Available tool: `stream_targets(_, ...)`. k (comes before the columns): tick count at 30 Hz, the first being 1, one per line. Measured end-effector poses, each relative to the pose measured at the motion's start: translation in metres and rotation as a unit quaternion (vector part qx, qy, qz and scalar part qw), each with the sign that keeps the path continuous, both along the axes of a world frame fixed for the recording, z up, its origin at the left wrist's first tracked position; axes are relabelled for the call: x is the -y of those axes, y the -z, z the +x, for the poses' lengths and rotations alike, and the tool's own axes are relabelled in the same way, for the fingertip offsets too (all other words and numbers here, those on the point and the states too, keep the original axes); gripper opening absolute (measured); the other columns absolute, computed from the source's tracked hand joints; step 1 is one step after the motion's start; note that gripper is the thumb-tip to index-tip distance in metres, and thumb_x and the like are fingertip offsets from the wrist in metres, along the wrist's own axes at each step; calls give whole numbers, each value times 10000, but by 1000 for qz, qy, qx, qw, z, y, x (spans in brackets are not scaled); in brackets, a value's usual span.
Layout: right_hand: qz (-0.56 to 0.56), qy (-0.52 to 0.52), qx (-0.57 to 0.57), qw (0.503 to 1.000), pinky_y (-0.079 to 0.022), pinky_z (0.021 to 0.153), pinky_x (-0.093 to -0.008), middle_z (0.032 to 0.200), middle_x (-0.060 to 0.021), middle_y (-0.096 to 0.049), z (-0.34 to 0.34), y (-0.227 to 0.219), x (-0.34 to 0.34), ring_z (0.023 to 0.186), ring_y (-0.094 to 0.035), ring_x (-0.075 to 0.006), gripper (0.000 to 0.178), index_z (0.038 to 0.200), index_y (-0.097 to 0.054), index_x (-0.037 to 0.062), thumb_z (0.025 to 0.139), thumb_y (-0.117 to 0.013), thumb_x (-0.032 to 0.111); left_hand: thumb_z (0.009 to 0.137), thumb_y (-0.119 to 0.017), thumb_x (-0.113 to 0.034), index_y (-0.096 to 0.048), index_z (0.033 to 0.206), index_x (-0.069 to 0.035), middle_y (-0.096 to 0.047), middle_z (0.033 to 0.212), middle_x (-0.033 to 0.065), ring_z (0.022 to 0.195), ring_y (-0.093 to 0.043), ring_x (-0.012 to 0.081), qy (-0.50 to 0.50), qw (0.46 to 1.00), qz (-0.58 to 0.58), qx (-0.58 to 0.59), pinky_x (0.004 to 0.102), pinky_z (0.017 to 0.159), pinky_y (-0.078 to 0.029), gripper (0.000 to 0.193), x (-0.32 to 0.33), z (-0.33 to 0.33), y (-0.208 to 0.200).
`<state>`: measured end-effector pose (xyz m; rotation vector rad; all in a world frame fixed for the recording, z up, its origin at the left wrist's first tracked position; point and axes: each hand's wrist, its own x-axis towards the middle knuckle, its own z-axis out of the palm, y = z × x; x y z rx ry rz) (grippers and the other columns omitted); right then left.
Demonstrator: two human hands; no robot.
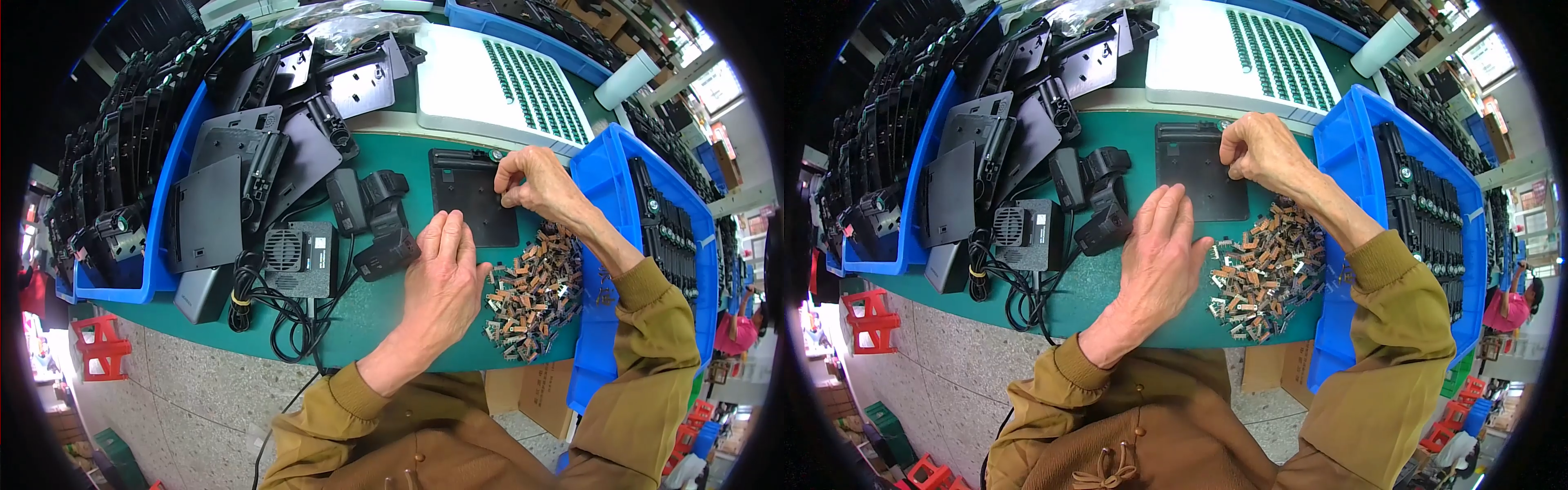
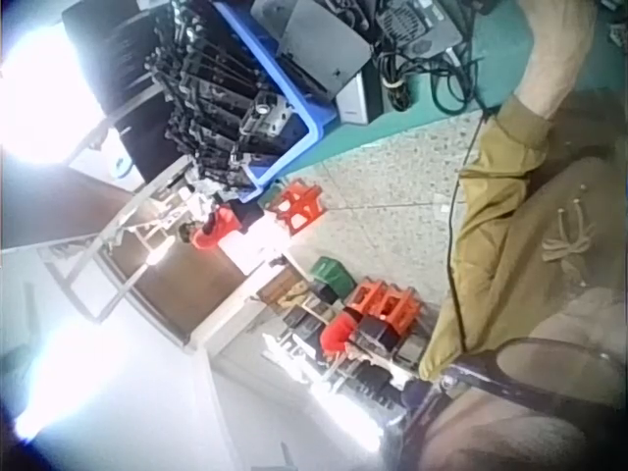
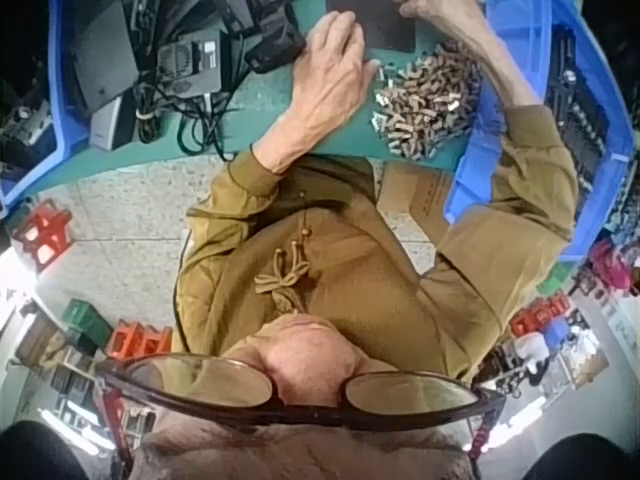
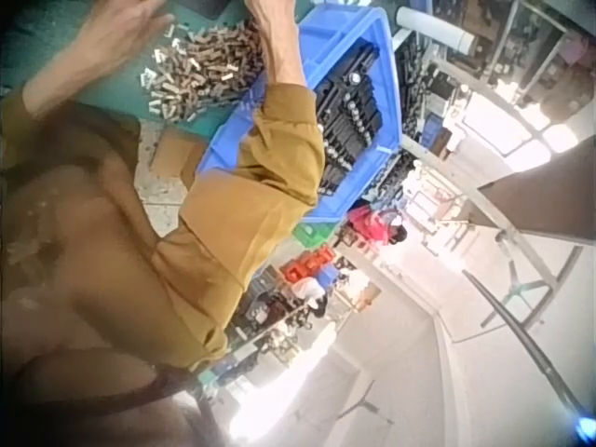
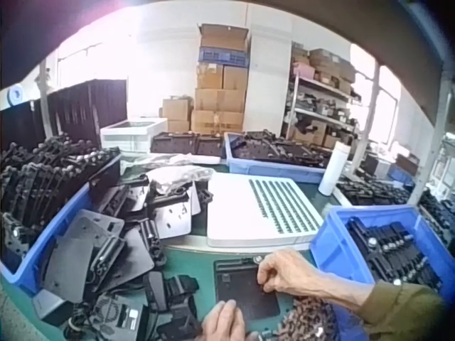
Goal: The person picks up a black plastic panel, attaches a small metal component and a green circular part by hand, and then places the assembled unit into a blue bin, repeating this process.
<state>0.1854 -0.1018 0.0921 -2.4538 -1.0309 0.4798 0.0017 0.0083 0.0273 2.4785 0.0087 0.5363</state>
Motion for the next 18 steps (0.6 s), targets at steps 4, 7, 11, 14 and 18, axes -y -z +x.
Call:
stream_targets(4,9,-1,10,1000,-543,657,-331,732,-132,-687,-5,-1,3,703,-674,-212,154,783,-696,-50,632,-720,-30,789,-718,-137,-526,1213,140,-459,1338,216,1278,-416,359,0,1000,2,0,414,1000,-450,542,0,-1,-1)
stream_targets(7,-1,8,17,1000,-546,672,-342,752,-138,-694,-5,-2,4,733,-684,-219,161,795,-698,-47,635,-714,-33,789,-718,-139,-527,1212,142,-458,1337,218,1277,-417,360,-1,1000,5,4,414,998,-452,542,0,-1,0)
stream_targets(11,32,-18,78,996,-527,585,-336,658,-155,-678,-3,6,9,633,-685,-237,128,744,-689,-50,640,-619,-76,787,-719,-138,-527,1209,144,-456,1340,220,1271,-421,359,1,1000,4,2,416,999,-450,542,-1,-2,-1)
stream_targets(14,6,-10,64,998,-535,642,-368,738,-160,-697,-2,-2,13,713,-693,-275,150,793,-696,-32,661,-627,-50,786,-719,-138,-531,1207,138,-460,1337,220,1269,-424,361,2,1000,6,7,412,1000,-449,538,2,0,0)
stream_targets(18,-23,26,178,983,-509,795,-436,916,-166,-696,-6,-30,27,907,-659,-340,228,910,-684,18,682,-679,23,784,-722,-146,-541,1208,117,-481,1330,206,1272,-430,366,-5,1000,4,3,412,1011,-441,531,1,0,0)
